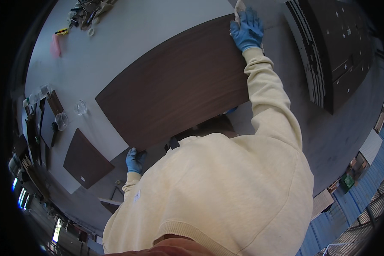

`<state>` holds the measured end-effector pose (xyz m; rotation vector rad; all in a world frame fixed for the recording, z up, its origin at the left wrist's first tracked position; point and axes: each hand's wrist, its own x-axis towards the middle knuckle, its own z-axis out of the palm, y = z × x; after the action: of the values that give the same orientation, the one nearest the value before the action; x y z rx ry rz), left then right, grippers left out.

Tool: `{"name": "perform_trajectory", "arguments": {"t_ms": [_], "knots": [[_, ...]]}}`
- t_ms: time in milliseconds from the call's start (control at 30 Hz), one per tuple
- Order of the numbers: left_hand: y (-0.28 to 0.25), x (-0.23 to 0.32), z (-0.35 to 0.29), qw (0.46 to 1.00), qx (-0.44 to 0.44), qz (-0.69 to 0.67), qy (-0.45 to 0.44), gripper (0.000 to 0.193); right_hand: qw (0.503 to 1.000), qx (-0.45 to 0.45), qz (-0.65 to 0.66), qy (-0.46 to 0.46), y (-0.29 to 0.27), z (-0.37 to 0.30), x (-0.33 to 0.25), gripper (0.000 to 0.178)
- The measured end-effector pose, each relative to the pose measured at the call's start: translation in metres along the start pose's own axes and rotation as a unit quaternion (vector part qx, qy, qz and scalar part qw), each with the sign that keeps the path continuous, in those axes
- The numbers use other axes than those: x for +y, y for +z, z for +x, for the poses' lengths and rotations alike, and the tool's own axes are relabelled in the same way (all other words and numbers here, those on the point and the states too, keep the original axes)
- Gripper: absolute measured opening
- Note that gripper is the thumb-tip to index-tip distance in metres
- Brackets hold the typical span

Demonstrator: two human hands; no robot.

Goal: The person wipes brown wood panels with a cloth, occasionally pouring liquid from a bottle onto the cloth. They flip panels to clean both sides, stack cleaned panels, and move around the workspace to retrieve and place panels.

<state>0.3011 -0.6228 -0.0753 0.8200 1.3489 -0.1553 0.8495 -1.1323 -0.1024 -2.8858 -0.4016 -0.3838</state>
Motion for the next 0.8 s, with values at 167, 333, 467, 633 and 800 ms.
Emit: {"name": "perform_trajectory", "arguments": {"t_ms": [167, 333, 467, 633, 800], "knots": [[0.002, -0.004, 0.001, 0.999, 0.022, -0.022, -0.006, 0.03, 0.977, -0.087, 0.074, -0.177, 0.002, -0.041, -0.097, 0.059], [0.005, -0.003, 0.0, 0.999, 0.017, -0.035, -0.004, 0.022, 0.99, -0.071, -0.094, -0.073, -0.014, -0.018, -0.042, 0.068], [0.008, -0.005, -0.003, 0.996, 0.04, -0.074, 0.012, 0.025, 1.0, -0.009, -0.02, -0.017, -0.009, -0.005, -0.01, 0.076], [0.011, -0.007, -0.005, 0.993, 0.018, -0.12, 0.012, 0.022, 0.988, -0.065, -0.134, -0.041, 0.014, -0.025, -0.116, 0.08], [0.009, -0.008, -0.003, 0.994, -0.002, -0.106, 0.028, 0.022, 0.969, -0.052, 0.127, -0.204, 0.043, -0.058, -0.326, 0.074]]}}
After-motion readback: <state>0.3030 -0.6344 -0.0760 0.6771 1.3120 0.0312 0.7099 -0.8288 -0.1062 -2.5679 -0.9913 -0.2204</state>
